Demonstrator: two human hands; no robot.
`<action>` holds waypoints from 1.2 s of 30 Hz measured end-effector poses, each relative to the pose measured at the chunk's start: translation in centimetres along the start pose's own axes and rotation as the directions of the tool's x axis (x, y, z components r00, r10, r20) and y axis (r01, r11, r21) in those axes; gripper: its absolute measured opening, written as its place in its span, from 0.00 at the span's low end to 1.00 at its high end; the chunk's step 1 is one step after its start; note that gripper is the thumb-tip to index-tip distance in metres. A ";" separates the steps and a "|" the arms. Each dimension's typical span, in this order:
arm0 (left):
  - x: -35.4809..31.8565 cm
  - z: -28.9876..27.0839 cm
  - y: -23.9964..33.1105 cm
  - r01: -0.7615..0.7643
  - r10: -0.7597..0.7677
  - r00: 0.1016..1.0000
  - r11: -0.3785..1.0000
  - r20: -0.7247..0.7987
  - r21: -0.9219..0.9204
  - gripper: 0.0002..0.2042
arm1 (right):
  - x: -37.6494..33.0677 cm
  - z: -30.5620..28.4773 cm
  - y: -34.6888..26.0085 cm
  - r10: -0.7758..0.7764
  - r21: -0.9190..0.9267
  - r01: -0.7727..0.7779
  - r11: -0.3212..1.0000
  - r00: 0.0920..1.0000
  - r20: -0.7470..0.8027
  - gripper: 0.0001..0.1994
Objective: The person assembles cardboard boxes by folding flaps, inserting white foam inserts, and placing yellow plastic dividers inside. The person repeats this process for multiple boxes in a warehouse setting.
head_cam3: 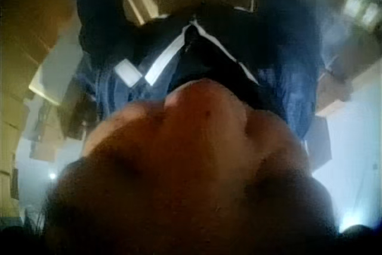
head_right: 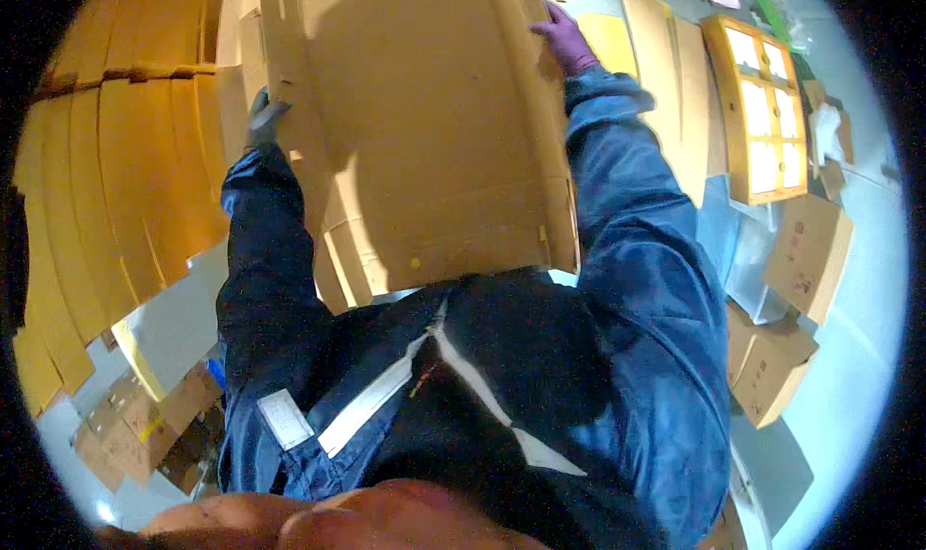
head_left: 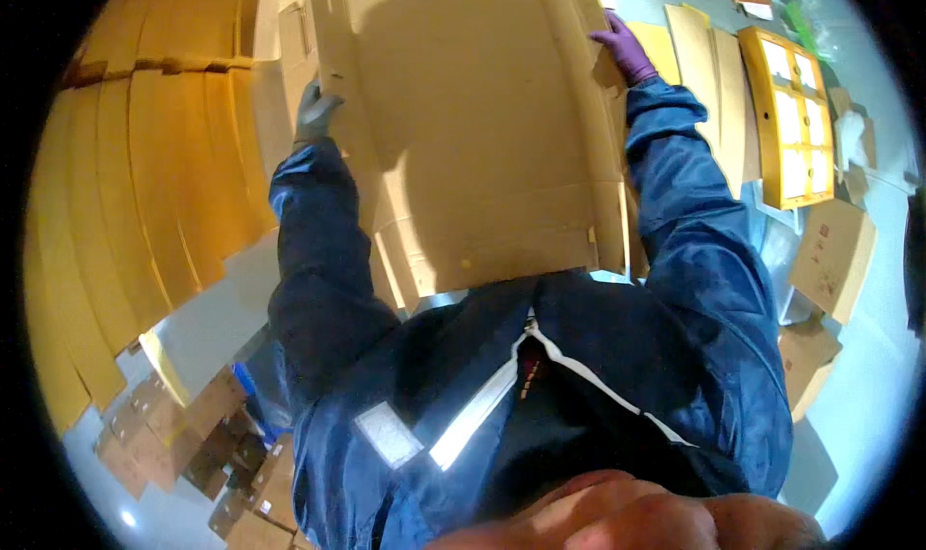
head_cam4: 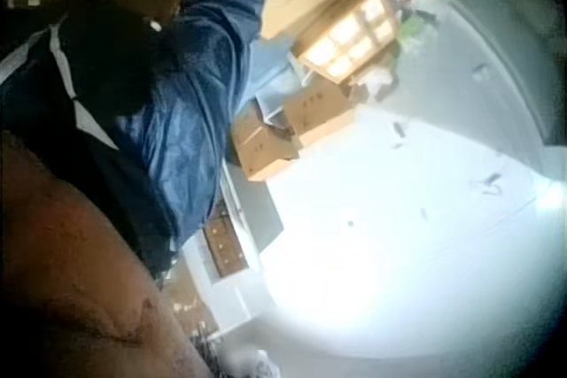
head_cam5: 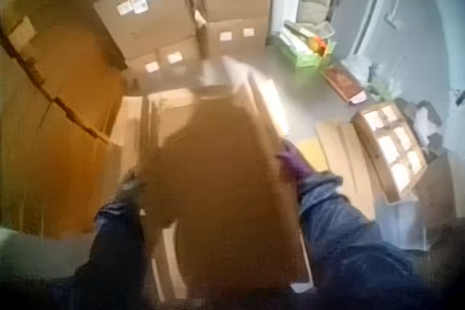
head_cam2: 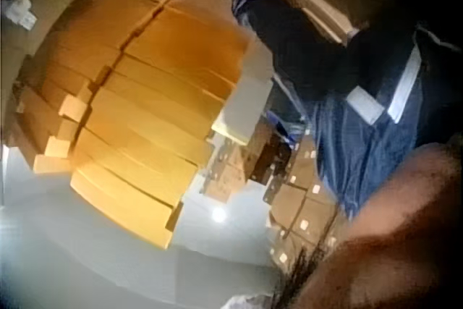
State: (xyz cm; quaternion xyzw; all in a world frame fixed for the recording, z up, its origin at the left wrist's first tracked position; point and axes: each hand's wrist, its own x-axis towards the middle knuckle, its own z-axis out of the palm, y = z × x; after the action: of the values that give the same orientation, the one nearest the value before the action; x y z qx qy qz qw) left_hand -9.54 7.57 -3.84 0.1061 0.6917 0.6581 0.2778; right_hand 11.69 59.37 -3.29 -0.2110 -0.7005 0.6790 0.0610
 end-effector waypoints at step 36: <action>-7.0 8.6 4.8 0.428 -0.544 0.834 0.748 -0.098 -0.507 0.23 | -5.1 -2.7 -2.0 0.390 -0.042 -0.388 0.921 0.919 0.055 0.36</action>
State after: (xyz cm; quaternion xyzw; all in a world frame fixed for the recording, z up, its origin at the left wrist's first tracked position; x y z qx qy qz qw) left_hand -0.32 11.89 2.71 -0.2287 0.5453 0.7155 0.3719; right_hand 16.92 59.97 -0.13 -0.3256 -0.6564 0.6731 -0.1001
